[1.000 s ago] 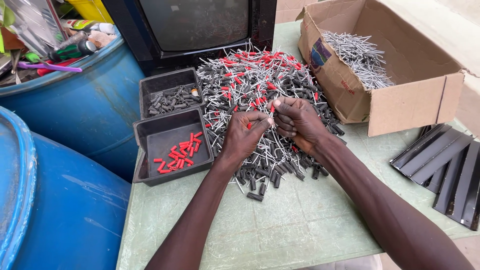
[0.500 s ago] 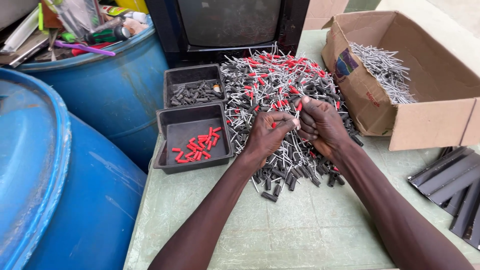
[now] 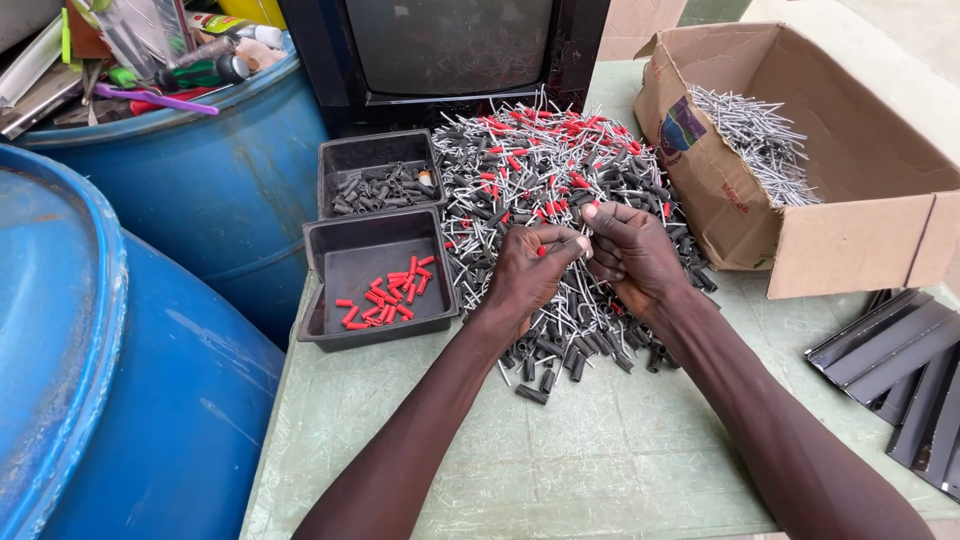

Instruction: Assembling wall plugs by manually inserting metal nails into red plastic sleeves

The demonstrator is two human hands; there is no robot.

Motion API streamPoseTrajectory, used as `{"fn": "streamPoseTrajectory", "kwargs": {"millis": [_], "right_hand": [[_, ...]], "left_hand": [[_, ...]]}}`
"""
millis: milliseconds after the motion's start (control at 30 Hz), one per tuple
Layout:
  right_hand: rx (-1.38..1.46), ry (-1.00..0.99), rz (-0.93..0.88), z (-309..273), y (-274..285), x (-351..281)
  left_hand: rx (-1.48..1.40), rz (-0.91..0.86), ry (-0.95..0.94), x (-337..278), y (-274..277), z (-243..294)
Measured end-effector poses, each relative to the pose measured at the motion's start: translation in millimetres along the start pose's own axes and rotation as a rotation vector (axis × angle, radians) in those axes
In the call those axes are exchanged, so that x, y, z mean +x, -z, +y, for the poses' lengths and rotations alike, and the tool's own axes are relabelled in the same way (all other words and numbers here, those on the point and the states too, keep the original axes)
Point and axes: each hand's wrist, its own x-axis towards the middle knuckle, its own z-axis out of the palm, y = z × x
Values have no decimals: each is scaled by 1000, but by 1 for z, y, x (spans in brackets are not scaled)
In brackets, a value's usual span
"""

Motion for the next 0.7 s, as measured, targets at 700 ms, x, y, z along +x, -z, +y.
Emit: {"fn": "streamPoseTrajectory", "kwargs": {"millis": [700], "right_hand": [[2, -13, 46, -34, 37, 15]], "left_hand": [[80, -36, 13, -20, -2, 4]]}}
